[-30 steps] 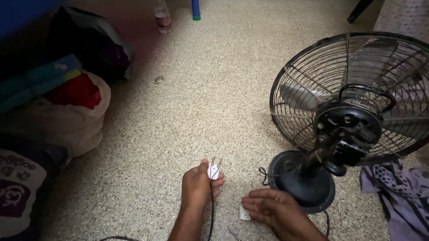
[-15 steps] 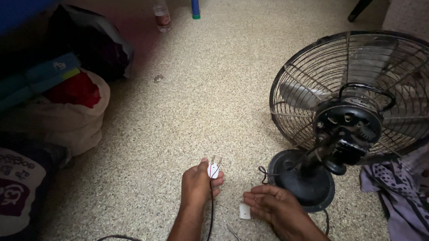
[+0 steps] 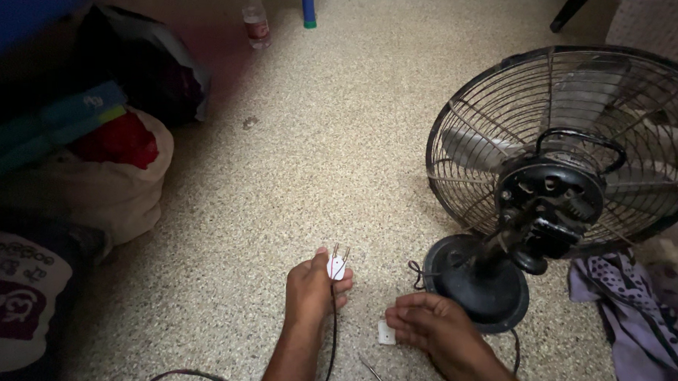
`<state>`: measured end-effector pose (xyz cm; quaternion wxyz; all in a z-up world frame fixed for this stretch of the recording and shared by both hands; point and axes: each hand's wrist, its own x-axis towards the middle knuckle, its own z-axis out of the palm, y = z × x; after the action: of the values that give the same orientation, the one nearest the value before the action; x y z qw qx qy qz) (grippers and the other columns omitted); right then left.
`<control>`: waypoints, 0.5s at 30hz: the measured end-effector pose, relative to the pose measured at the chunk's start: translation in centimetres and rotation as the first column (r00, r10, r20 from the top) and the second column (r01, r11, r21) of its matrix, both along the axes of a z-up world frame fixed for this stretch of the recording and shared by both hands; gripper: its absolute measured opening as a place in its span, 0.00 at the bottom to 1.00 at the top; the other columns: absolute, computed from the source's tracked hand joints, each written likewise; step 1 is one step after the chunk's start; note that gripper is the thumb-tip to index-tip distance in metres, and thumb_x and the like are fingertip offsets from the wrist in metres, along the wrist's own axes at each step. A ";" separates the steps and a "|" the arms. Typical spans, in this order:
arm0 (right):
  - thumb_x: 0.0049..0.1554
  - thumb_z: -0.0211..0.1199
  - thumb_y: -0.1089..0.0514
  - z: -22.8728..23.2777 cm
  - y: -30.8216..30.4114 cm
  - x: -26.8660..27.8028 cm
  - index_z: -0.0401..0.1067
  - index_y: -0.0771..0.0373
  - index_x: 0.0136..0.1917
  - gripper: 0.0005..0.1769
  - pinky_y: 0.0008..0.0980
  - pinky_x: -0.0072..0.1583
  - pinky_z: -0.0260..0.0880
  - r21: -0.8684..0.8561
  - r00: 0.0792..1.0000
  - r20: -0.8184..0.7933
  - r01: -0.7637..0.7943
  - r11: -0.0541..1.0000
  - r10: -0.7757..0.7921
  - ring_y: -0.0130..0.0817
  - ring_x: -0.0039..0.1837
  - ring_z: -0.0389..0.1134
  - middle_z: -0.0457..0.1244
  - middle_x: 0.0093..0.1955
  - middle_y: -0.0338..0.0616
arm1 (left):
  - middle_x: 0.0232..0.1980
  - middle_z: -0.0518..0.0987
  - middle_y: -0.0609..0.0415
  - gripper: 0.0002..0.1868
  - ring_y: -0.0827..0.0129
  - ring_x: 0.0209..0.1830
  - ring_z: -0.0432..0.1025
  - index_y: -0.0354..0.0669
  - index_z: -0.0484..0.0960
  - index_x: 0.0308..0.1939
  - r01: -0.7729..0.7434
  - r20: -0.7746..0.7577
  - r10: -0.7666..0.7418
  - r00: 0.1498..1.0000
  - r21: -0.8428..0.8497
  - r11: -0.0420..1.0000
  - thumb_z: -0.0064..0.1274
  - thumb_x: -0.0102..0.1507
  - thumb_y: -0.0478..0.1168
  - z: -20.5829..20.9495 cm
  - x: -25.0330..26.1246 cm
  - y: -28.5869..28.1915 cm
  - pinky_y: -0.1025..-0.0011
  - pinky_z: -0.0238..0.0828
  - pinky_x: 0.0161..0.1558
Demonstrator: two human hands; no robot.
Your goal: The person uses a screwdriver to loosen and tighten screws on a white electrical plug, then reassembles the plug housing. The task is performed on the floor next to a standing fan.
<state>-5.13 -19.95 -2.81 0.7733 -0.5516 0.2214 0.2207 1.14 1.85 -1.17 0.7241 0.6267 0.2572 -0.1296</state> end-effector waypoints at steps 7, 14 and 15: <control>0.61 0.56 0.55 -0.3 0.8 -0.2 0.71 0.72 0.58 0.19 0.41 0.58 0.75 0.017 0.996 0.088 0.009 1.000 -0.010 0.44 0.55 0.74 0.71 0.54 0.57 | 0.36 0.85 0.45 0.27 0.63 0.28 0.77 0.35 0.81 0.44 -0.064 0.076 0.072 0.995 -0.102 0.993 0.40 0.70 0.56 -1.5 0.8 0.0 0.64 0.71 0.29; 0.62 0.52 0.59 1.8 1.9 0.3 0.71 0.74 0.59 0.18 0.41 0.61 0.74 0.015 0.996 0.093 0.008 1.000 -0.009 0.47 0.59 0.75 0.71 0.57 0.61 | 0.39 0.86 0.45 0.29 0.64 0.32 0.79 0.36 0.81 0.48 -0.060 0.024 0.063 0.998 -0.095 0.994 0.37 0.70 0.59 -0.4 0.8 0.6 0.64 0.73 0.33; 0.62 0.52 0.59 2.3 2.0 0.3 0.71 0.73 0.59 0.17 0.40 0.61 0.73 -0.007 0.996 0.088 0.006 1.000 -0.005 0.47 0.60 0.75 0.71 0.57 0.62 | 0.39 0.86 0.46 0.28 0.65 0.33 0.79 0.36 0.80 0.48 -0.059 0.017 0.060 0.998 -0.073 0.996 0.37 0.70 0.59 -0.1 0.7 0.6 0.63 0.73 0.34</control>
<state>-4.84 -17.95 -0.50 0.7808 -0.5631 0.1895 0.1933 1.86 2.49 -1.29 0.7522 0.5933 0.2642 -0.1112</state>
